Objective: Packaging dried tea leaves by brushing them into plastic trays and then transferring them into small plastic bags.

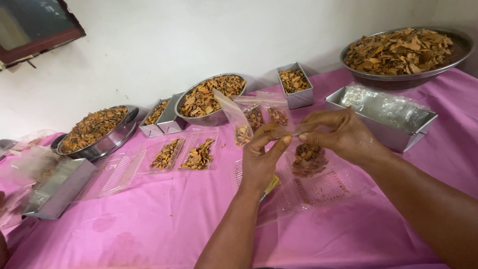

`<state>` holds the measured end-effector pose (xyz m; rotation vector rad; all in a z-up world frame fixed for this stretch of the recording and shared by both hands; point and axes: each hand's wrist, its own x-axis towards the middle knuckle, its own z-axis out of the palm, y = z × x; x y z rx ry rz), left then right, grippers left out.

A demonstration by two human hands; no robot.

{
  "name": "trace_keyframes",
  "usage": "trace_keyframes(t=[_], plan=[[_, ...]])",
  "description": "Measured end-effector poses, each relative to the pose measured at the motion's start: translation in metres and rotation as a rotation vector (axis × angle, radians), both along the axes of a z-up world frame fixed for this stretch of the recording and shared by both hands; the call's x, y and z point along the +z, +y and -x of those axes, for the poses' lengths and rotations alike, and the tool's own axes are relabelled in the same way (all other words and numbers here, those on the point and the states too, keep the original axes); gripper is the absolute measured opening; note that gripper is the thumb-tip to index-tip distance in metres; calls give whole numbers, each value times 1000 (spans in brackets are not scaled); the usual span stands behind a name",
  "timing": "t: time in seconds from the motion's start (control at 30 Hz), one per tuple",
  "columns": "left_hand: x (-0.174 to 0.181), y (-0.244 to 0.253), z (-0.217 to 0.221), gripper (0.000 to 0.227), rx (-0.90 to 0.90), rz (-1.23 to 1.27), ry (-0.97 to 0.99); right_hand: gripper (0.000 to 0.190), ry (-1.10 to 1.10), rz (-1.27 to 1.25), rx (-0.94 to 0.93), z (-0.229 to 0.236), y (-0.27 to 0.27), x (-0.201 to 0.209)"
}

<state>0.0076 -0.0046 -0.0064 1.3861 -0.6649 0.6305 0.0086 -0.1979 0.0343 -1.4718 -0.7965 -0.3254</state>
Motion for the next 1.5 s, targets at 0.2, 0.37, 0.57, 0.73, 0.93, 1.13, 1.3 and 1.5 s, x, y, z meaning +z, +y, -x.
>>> trace_keyframes(t=[0.2,0.37,0.57,0.73,0.93,1.13,1.3,1.5], plan=[[6,-4,7,12,8,13,-6,15,-18,1,-19,-8,-4,-3],[11,-1,11,11,54,16,-31,16,-9,33,13,-13,-6,-9],[3,3,4,11,108,-45,-45,13,-59,-21,19,-14,0,-13],[-9,9,-14,14,99,-57,-27,12,-39,-30,17,-12,5,-13],[-5,4,-6,17,85,-79,36,13,-89,24,-75,-27,2,-29],[2,2,4,13,133,-106,2,12,-138,65,-154,-21,-3,-21],[3,9,-5,13,85,14,75,15,-12,80,-124,-22,-21,-12],[12,4,5,17,16,83,134,15,-58,64,-157,-18,-18,-3]])
